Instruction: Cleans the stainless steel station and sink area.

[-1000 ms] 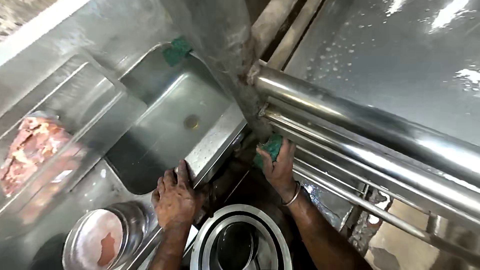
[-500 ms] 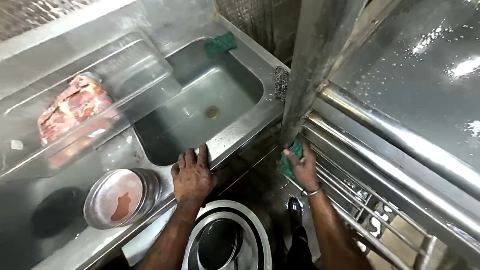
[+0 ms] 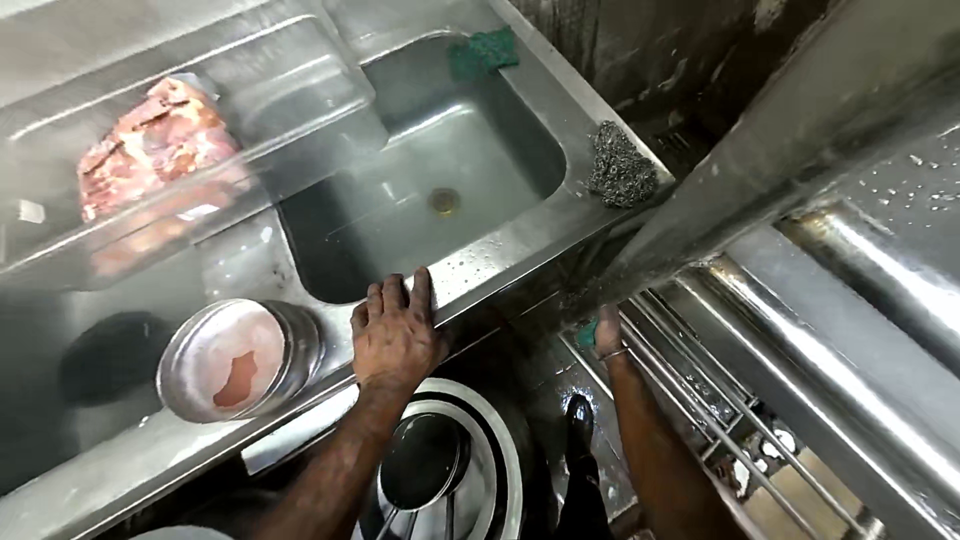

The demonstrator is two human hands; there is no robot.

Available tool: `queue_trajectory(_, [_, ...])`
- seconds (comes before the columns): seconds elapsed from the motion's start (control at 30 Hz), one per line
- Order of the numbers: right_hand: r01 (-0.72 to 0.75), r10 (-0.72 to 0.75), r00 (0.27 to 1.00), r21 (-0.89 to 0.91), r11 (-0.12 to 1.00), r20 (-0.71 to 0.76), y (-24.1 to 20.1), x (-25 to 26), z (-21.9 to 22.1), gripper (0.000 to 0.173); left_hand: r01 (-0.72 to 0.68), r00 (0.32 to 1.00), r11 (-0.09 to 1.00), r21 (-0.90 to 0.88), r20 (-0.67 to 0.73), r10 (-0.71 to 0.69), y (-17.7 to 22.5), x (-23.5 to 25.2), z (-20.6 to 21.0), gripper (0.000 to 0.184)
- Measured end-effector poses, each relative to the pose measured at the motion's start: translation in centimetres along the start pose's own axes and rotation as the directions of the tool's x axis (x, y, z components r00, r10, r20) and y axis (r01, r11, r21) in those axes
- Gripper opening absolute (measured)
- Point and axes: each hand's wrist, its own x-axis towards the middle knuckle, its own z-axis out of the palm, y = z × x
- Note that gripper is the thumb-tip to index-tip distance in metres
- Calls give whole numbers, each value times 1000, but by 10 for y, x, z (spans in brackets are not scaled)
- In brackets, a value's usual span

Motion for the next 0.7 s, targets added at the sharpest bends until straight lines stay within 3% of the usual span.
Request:
queue_trajectory(0.03, [-14, 14, 1000, 6, 1000, 21, -12, -4, -3, 45, 0, 1000, 1000, 3, 6, 0, -1, 0, -1, 105])
queue_trajectory(0.1, [57, -54, 998, 187, 981, -17, -52, -16, -9, 36, -9, 1000, 1000, 0, 8, 9, 1, 3, -2, 106])
queue_trajectory(0.2, [139, -213, 975, 574, 807, 64, -112, -44, -28, 20, -5, 1000, 1000, 3, 26, 5, 0, 0, 1, 107])
queue_trajectory(0.3, [123, -371, 896, 669, 733, 242, -124, -41, -47, 10, -13, 1000, 1000, 3, -2, 13, -1, 3, 1, 105])
queue_trajectory(0.37, [257, -517, 838, 706, 660, 177, -116, -34, -44, 17, -15, 1000, 1000, 6, -9, 15, -2, 4, 2, 105])
queue_trajectory(0.43, [381, -532, 845, 638, 669, 53, -109, -34, -34, 14, -7, 1000, 1000, 8, -5, 7, -2, 2, 3, 106])
queue_trajectory(0.47, [407, -480, 877, 547, 731, -12, -97, -34, -28, 15, -8, 1000, 1000, 13, 0, 8, -2, 1, 3, 107])
queue_trajectory(0.57, [163, -154, 986, 190, 968, -61, -41, -10, -9, 31, -8, 1000, 1000, 9, -12, 8, 0, 4, 3, 108])
queue_trajectory(0.63, [13, -12, 1000, -72, 997, 15, -9, 11, -5, 38, 2, 1000, 1000, 15, -10, -2, 1, 4, 3, 108])
queue_trajectory(0.7, [4, 18, 994, -206, 978, 106, -8, 16, -9, 39, -7, 1000, 1000, 20, -4, 7, -1, 2, 3, 106])
